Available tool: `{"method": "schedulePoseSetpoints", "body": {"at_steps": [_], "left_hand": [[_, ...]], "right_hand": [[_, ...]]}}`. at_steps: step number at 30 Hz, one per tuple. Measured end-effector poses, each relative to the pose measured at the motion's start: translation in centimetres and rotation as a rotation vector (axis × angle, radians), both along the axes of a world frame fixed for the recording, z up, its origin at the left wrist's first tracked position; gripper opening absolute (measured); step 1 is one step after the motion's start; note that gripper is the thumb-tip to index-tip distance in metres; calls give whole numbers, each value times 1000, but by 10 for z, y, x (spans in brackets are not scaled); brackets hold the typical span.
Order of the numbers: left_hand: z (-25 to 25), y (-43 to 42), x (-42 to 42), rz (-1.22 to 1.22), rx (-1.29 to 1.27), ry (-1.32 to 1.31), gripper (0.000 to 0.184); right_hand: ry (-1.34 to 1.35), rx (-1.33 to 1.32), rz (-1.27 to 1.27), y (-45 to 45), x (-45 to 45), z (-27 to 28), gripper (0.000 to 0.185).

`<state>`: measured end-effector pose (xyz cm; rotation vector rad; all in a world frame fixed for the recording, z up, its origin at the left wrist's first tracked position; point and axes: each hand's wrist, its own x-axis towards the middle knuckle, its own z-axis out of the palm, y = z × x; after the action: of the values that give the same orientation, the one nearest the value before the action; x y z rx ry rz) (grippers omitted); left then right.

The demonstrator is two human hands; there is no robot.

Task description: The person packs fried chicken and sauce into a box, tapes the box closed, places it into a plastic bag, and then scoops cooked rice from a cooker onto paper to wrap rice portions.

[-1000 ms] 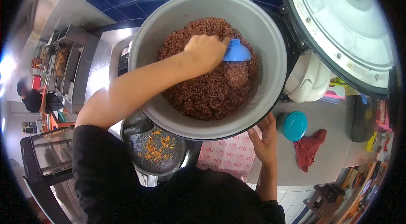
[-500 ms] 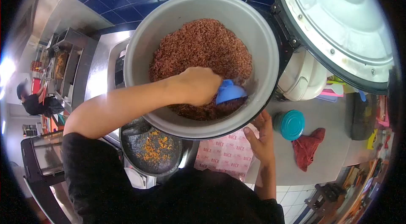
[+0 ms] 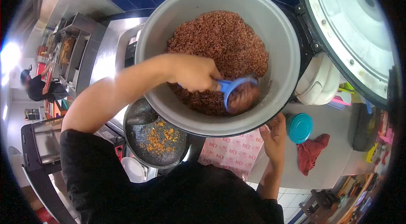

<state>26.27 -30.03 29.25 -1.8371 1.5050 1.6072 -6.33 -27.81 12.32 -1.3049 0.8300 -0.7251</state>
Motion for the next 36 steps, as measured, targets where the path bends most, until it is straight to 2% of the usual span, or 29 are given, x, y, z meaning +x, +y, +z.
{"method": "schedulePoseSetpoints", "body": {"at_steps": [2,3,5,9,11,12,14,18,20,21,26,28,33,36], "left_hand": [[-12,-6,9,-39,-348,24,43],[-19,-7,6,-45,-353,26,43],[-26,-7,-12,-282,-1026,-529,48],[-44,-30,-10,-382,-959,-578,51],[-45,-40,-8,-241,-804,-620,48],[-47,-43,-8,-242,-808,-621,48],[-41,-48,-14,-201,-646,-545,43],[-54,-45,-27,-224,-560,-507,39],[-61,-43,-32,-210,-527,-493,25],[-62,-43,-31,-295,-520,-476,24],[-60,-22,-33,-333,-454,-378,24],[-60,-11,-26,-335,-430,-254,34],[-5,18,-28,-290,-427,-132,30],[-1,39,-27,-226,-473,-123,26]], "right_hand": [[-24,-4,6,-2,0,0,69],[-22,-9,-1,-2,-1,0,69],[-18,32,0,-1,-2,0,69],[-16,2,15,-3,-5,0,70],[13,54,24,-3,-5,1,70],[11,50,22,-4,-5,1,70],[-42,25,31,-6,-4,0,71],[-29,37,24,-6,-5,-5,71],[-62,1,23,-6,-5,-6,71],[-61,-1,28,-7,-5,-5,71],[-78,48,48,-7,-3,0,70],[-67,27,43,-8,-3,0,69],[-18,28,41,-7,-7,-1,66],[-14,44,44,-10,-6,-3,64]]}}
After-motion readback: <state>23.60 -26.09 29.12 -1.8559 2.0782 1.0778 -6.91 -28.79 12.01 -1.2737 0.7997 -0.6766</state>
